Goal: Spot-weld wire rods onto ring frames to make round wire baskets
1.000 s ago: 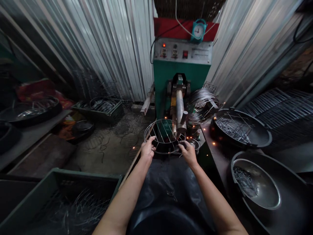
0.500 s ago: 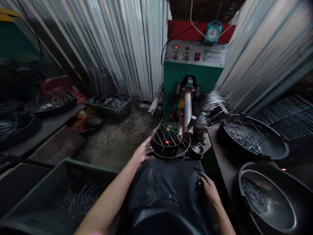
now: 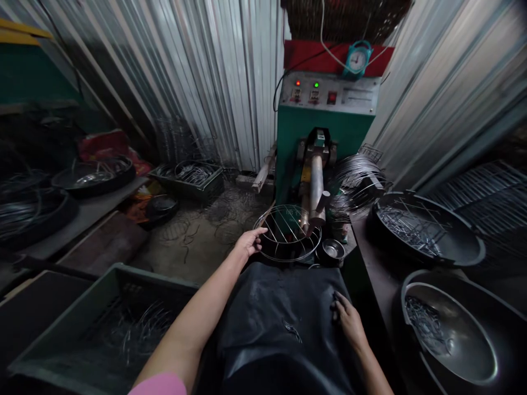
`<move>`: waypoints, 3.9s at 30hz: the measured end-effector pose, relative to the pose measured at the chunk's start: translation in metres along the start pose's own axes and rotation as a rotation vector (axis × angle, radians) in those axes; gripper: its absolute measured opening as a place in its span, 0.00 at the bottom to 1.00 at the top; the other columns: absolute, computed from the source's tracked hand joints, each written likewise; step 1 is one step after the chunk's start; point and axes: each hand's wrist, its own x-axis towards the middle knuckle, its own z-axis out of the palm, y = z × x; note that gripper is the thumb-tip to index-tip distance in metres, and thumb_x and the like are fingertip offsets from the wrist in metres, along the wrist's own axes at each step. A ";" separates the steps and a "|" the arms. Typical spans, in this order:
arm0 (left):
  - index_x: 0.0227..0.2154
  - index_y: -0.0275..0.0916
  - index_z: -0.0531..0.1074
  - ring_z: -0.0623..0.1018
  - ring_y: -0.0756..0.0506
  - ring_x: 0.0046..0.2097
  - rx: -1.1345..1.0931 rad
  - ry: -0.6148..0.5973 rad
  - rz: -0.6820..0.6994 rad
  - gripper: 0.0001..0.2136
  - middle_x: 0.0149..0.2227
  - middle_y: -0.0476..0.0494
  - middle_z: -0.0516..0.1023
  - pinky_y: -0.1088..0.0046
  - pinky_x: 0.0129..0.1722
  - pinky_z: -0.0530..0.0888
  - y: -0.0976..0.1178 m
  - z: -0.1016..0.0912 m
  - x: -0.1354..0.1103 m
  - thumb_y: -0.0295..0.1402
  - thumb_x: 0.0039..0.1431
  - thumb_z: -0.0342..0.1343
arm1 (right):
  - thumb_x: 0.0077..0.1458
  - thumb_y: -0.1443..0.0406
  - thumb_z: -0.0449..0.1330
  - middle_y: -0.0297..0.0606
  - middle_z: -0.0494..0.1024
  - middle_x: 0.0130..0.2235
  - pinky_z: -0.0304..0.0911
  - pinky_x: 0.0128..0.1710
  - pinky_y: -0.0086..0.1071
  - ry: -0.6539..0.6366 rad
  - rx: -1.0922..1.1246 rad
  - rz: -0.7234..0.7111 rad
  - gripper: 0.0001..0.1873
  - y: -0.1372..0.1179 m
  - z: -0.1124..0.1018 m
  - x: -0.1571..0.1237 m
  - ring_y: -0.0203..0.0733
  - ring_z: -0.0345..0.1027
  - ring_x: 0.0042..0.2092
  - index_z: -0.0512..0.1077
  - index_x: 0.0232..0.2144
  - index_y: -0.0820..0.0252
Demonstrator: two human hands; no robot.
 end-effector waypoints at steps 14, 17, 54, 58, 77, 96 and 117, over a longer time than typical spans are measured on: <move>0.20 0.38 0.58 0.52 0.59 0.15 -0.130 0.021 0.049 0.16 0.15 0.61 0.54 0.84 0.13 0.50 -0.012 0.000 -0.027 0.26 0.31 0.62 | 0.38 0.54 0.60 0.32 0.73 0.22 0.50 0.15 0.27 0.114 0.164 0.017 0.19 -0.018 0.004 0.006 0.30 0.54 0.15 0.66 0.31 0.59; 0.20 0.38 0.57 0.52 0.59 0.16 -0.151 0.062 0.151 0.17 0.16 0.61 0.54 0.84 0.12 0.50 -0.016 0.000 -0.035 0.27 0.29 0.62 | 0.38 0.53 0.62 0.30 0.70 0.18 0.49 0.15 0.26 0.122 0.177 0.006 0.19 -0.020 -0.002 0.001 0.31 0.55 0.15 0.68 0.28 0.61; 0.22 0.39 0.56 0.52 0.59 0.16 -0.062 0.065 0.312 0.22 0.17 0.61 0.55 0.82 0.13 0.48 -0.026 0.034 -0.036 0.32 0.26 0.66 | 0.43 0.57 0.57 0.29 0.70 0.23 0.60 0.22 0.28 0.068 -0.014 -0.138 0.13 0.011 0.005 0.004 0.34 0.62 0.20 0.65 0.32 0.57; 0.22 0.40 0.55 0.51 0.59 0.16 -0.099 0.067 0.340 0.22 0.18 0.61 0.53 0.82 0.13 0.47 -0.021 0.033 -0.037 0.32 0.27 0.65 | 0.43 0.56 0.57 0.27 0.66 0.19 0.58 0.20 0.27 0.058 -0.008 -0.108 0.12 0.009 0.007 0.005 0.35 0.61 0.19 0.63 0.27 0.57; 0.22 0.39 0.58 0.49 0.60 0.15 -0.141 0.033 0.304 0.19 0.16 0.62 0.49 0.83 0.13 0.46 -0.029 0.036 -0.034 0.32 0.27 0.64 | 0.51 0.56 0.57 0.39 0.77 0.34 0.66 0.32 0.33 -0.046 0.450 -0.422 0.13 -0.109 0.035 0.001 0.40 0.72 0.31 0.68 0.36 0.58; 0.22 0.40 0.53 0.50 0.60 0.16 -0.241 -0.007 0.328 0.22 0.18 0.61 0.52 0.83 0.13 0.47 -0.022 0.036 -0.012 0.33 0.30 0.65 | 0.49 0.57 0.56 0.37 0.77 0.29 0.61 0.21 0.29 -0.076 0.194 -0.389 0.13 -0.154 0.066 0.028 0.37 0.68 0.22 0.69 0.32 0.60; 0.24 0.40 0.54 0.50 0.59 0.16 -0.197 -0.013 0.320 0.22 0.17 0.62 0.52 0.83 0.14 0.47 -0.023 0.040 -0.017 0.33 0.30 0.65 | 0.50 0.56 0.56 0.36 0.75 0.28 0.64 0.27 0.31 -0.072 0.230 -0.431 0.12 -0.143 0.078 0.024 0.39 0.70 0.25 0.69 0.31 0.58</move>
